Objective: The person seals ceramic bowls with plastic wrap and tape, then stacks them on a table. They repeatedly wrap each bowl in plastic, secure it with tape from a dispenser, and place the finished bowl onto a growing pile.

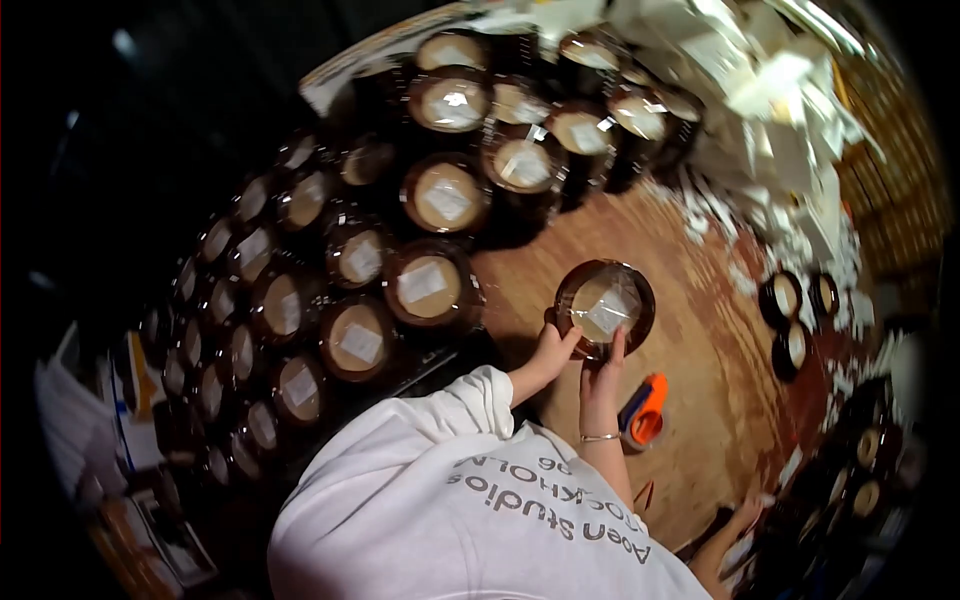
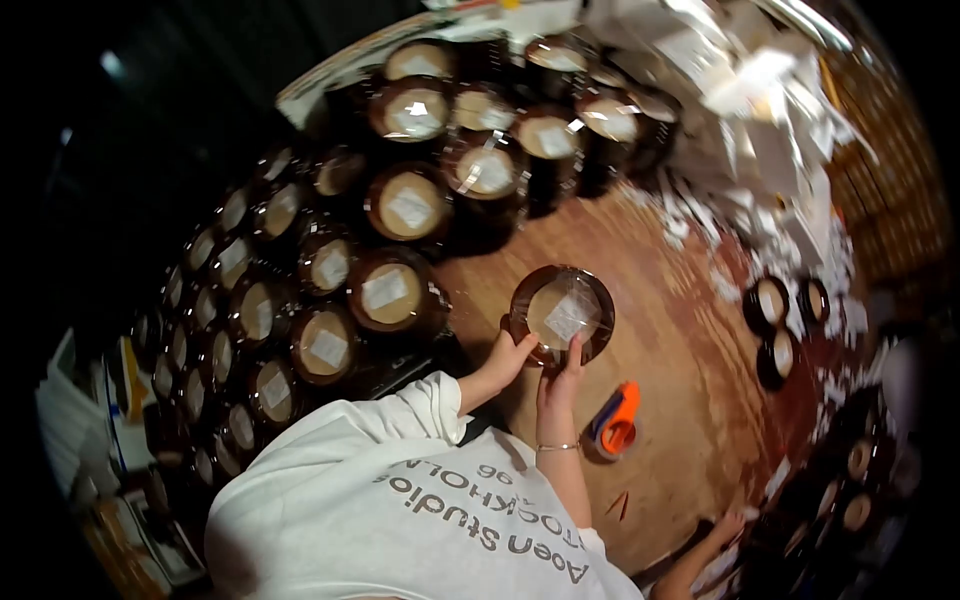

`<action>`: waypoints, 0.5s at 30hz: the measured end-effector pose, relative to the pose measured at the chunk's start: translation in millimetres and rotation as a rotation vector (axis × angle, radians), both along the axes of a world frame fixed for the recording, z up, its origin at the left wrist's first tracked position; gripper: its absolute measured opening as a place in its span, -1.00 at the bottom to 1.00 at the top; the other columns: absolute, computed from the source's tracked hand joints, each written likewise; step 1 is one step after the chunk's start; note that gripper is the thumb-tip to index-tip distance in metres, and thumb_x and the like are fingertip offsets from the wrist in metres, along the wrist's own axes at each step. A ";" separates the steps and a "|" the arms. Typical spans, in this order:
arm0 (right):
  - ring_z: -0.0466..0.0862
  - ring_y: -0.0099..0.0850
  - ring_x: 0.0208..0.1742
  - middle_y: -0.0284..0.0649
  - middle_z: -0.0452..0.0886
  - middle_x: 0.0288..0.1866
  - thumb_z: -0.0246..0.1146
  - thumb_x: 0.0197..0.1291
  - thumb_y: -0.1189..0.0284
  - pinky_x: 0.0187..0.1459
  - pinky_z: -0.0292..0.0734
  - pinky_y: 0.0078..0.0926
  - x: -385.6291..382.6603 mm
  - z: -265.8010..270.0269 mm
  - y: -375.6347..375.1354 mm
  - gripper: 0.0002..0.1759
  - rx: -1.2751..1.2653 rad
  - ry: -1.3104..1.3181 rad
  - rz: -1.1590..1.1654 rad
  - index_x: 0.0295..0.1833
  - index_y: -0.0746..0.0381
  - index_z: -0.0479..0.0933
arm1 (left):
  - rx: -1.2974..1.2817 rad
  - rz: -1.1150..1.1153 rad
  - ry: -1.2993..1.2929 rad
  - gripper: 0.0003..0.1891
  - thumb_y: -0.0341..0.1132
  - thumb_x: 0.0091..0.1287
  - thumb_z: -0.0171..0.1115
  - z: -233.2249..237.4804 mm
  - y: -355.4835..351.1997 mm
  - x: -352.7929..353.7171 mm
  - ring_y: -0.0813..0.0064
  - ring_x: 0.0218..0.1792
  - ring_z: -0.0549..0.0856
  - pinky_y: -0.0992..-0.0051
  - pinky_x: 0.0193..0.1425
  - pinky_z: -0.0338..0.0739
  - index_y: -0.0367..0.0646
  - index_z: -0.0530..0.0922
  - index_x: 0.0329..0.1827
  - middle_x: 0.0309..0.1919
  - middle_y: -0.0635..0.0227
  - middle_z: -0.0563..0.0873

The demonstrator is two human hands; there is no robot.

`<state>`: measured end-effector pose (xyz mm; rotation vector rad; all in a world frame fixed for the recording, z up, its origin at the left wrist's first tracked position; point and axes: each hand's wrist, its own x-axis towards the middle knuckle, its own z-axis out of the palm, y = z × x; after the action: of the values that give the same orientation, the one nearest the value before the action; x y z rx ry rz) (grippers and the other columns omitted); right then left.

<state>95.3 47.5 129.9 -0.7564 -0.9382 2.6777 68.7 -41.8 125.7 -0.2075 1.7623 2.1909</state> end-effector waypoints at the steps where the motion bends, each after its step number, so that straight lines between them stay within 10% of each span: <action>1: 0.41 -0.43 0.06 -0.28 0.40 0.08 0.12 0.15 0.13 0.07 0.29 -0.46 -12.5 8.2 -11.4 -0.45 0.123 0.056 -0.027 0.15 0.23 0.25 | -0.016 -0.014 0.055 -0.88 -0.41 0.24 0.03 6.3 -11.4 -5.5 0.62 -0.33 0.49 0.59 -0.27 0.45 -0.24 0.32 -0.24 -0.38 0.41 0.47; 10: 0.27 -0.42 0.18 -0.17 0.24 0.21 -0.06 0.29 0.27 0.17 0.15 -0.54 -88.9 89.7 -117.6 -0.46 0.646 0.329 0.405 0.28 0.34 0.06 | 0.372 0.482 0.011 -0.71 -0.28 0.29 0.00 78.0 -126.3 -24.1 0.43 -0.26 0.63 0.49 -0.32 0.62 -0.24 0.33 0.01 -0.16 0.28 0.54; 15: 0.51 0.13 -0.32 0.21 0.51 -0.42 -0.04 0.19 0.03 -0.31 0.42 -0.18 -129.0 111.9 -186.1 -0.40 1.432 0.252 0.873 -0.06 0.45 0.25 | 0.406 0.730 0.030 -0.71 -0.30 0.28 -0.01 67.5 -194.5 -31.6 0.29 -0.21 0.63 0.33 -0.19 0.60 -0.24 0.33 0.01 -0.18 0.18 0.58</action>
<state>-33.7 -138.6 241.8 0.3960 -2.8984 1.5521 37.1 -236.3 193.2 -0.8258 1.3257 2.9995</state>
